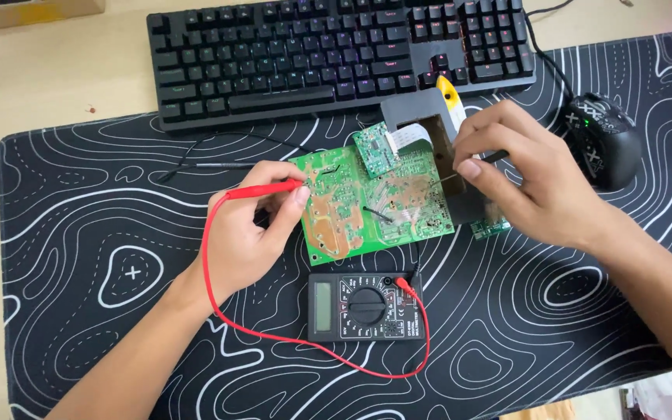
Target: Using a digital multimeter to test various electrical points on a circuit board.
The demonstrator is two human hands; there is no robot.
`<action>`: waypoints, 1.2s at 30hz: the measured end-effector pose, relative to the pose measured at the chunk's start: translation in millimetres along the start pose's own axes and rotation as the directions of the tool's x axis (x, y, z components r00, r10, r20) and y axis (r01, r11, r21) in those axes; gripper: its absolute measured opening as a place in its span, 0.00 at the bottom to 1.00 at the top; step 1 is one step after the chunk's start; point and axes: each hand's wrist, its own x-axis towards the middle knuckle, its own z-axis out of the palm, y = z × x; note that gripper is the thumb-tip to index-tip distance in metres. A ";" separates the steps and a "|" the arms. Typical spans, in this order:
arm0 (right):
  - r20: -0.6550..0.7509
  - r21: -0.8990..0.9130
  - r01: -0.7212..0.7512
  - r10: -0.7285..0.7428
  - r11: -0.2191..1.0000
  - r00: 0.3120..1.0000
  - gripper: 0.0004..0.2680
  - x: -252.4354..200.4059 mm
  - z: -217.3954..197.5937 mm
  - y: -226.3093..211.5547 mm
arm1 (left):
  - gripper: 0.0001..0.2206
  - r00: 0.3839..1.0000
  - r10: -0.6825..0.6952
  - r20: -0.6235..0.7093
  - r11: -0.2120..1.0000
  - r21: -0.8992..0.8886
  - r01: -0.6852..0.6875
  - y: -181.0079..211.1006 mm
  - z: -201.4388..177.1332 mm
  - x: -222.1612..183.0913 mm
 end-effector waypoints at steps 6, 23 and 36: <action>-0.008 -0.007 0.030 -0.030 1.000 1.000 0.07 -5.0 0.6 1.8 | 0.06 1.000 -0.003 0.007 1.000 0.011 0.003 1.6 -1.0 0.1; -0.185 0.159 0.064 -0.034 0.985 0.982 0.09 -20.8 28.4 19.3 | 0.10 0.998 -0.049 -0.032 0.995 -0.092 0.046 7.0 10.5 5.6; -0.210 0.244 -0.070 0.123 0.967 0.970 0.13 -23.0 32.5 32.4 | 0.10 0.997 -0.073 -0.015 0.995 -0.073 0.072 6.3 15.4 10.5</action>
